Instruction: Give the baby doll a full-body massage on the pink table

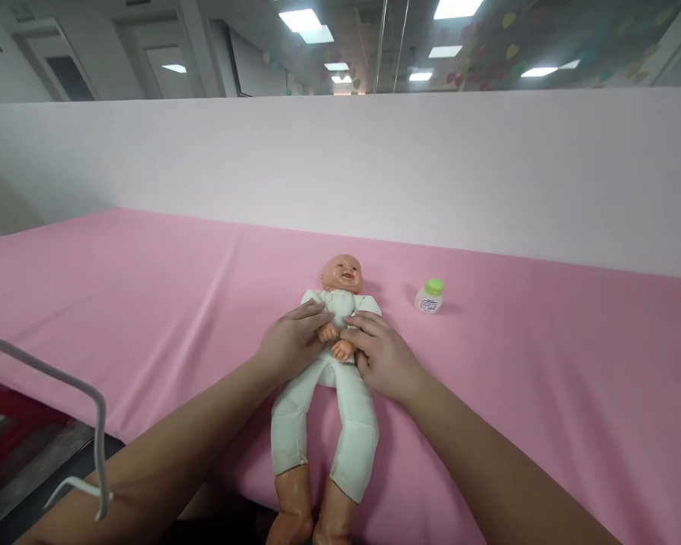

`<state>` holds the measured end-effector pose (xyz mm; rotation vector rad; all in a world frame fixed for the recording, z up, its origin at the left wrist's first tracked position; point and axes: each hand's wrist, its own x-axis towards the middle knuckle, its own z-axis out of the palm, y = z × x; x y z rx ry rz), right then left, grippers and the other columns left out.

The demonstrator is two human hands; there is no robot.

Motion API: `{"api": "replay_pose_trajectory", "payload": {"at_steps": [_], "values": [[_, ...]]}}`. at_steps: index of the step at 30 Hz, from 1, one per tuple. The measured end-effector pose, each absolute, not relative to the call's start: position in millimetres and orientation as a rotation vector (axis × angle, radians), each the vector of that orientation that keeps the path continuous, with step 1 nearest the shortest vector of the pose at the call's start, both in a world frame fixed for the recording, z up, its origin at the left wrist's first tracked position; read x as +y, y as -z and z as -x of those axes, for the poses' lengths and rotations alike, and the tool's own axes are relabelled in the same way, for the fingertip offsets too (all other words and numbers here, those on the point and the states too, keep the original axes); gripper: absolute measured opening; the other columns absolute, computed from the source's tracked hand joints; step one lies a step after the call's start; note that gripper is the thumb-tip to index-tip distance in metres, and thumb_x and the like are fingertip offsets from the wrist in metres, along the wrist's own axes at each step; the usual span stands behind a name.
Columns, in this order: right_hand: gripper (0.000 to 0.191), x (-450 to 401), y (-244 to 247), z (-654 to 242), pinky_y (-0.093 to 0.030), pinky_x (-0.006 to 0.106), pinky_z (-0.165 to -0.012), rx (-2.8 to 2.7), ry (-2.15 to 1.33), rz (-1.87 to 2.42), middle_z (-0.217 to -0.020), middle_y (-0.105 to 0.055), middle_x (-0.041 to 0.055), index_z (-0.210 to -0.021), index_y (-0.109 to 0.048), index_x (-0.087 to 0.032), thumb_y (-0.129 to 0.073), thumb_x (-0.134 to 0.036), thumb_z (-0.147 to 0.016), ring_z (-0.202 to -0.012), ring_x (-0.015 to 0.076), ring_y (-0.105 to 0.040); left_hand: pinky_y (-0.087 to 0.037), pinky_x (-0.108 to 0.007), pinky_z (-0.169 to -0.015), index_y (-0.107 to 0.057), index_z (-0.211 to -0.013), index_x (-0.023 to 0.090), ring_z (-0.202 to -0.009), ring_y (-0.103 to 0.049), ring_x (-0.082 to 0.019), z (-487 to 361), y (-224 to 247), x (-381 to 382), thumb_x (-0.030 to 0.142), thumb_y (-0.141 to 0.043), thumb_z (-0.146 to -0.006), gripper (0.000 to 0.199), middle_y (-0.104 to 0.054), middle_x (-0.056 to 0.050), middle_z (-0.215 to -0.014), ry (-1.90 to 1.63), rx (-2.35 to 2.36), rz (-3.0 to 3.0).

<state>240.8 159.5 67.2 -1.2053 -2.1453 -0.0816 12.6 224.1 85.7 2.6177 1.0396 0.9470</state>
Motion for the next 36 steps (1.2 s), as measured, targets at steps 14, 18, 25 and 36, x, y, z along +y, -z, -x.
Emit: {"api": "replay_pose_trajectory", "payload": {"at_steps": [14, 18, 25, 36], "values": [[0.047, 174.7, -57.1, -273.7, -0.048, 0.052, -0.115, -1.008, -0.435, 1.134, -0.144, -0.062, 0.0105, -0.133, -0.058, -0.026, -0.073, -0.039, -0.090, -0.136, 0.0263, -0.059, -0.052, -0.041, -0.109, -0.074, -0.114, 0.024, -0.118, -0.068, -0.024, 4.4, -77.8, 270.2, 0.034, -0.073, -0.090, 0.026, -0.073, -0.007, -0.121, -1.523, 0.954, -1.319], [0.041, 183.0, -59.7, -290.8, -0.065, 0.049, -0.089, -0.652, -0.540, 1.210, -0.134, -0.065, 0.0085, -0.125, -0.054, -0.028, -0.071, -0.041, -0.090, -0.116, 0.0268, -0.070, -0.061, -0.038, -0.090, -0.069, -0.099, 0.021, -0.095, -0.074, -0.021, 22.5, -73.8, 302.8, 0.034, -0.068, -0.094, 0.013, -0.072, -0.006, -0.104, -1.503, 1.119, -0.801], [0.013, 189.6, -64.1, -307.3, -0.069, 0.045, -0.079, -0.245, -0.960, 1.266, -0.107, -0.073, 0.0086, -0.113, -0.054, -0.023, -0.053, -0.024, -0.100, -0.091, 0.0238, -0.078, -0.064, -0.038, -0.083, -0.058, -0.089, 0.021, -0.080, -0.073, -0.019, 38.8, -75.7, 322.2, 0.026, -0.056, -0.101, 0.013, -0.068, -0.006, -0.090, -1.382, 1.196, -0.451], [0.022, 188.2, -59.8, -316.0, -0.068, 0.047, -0.088, -0.361, -0.954, 1.277, -0.109, -0.074, 0.0094, -0.111, -0.058, -0.022, -0.066, -0.024, -0.091, -0.096, 0.0256, -0.078, -0.062, -0.034, -0.086, -0.056, -0.080, 0.022, -0.077, -0.069, -0.016, 33.9, -88.7, 306.6, 0.023, -0.063, -0.094, 0.016, -0.064, -0.002, -0.082, -1.312, 1.137, -0.504]]}}
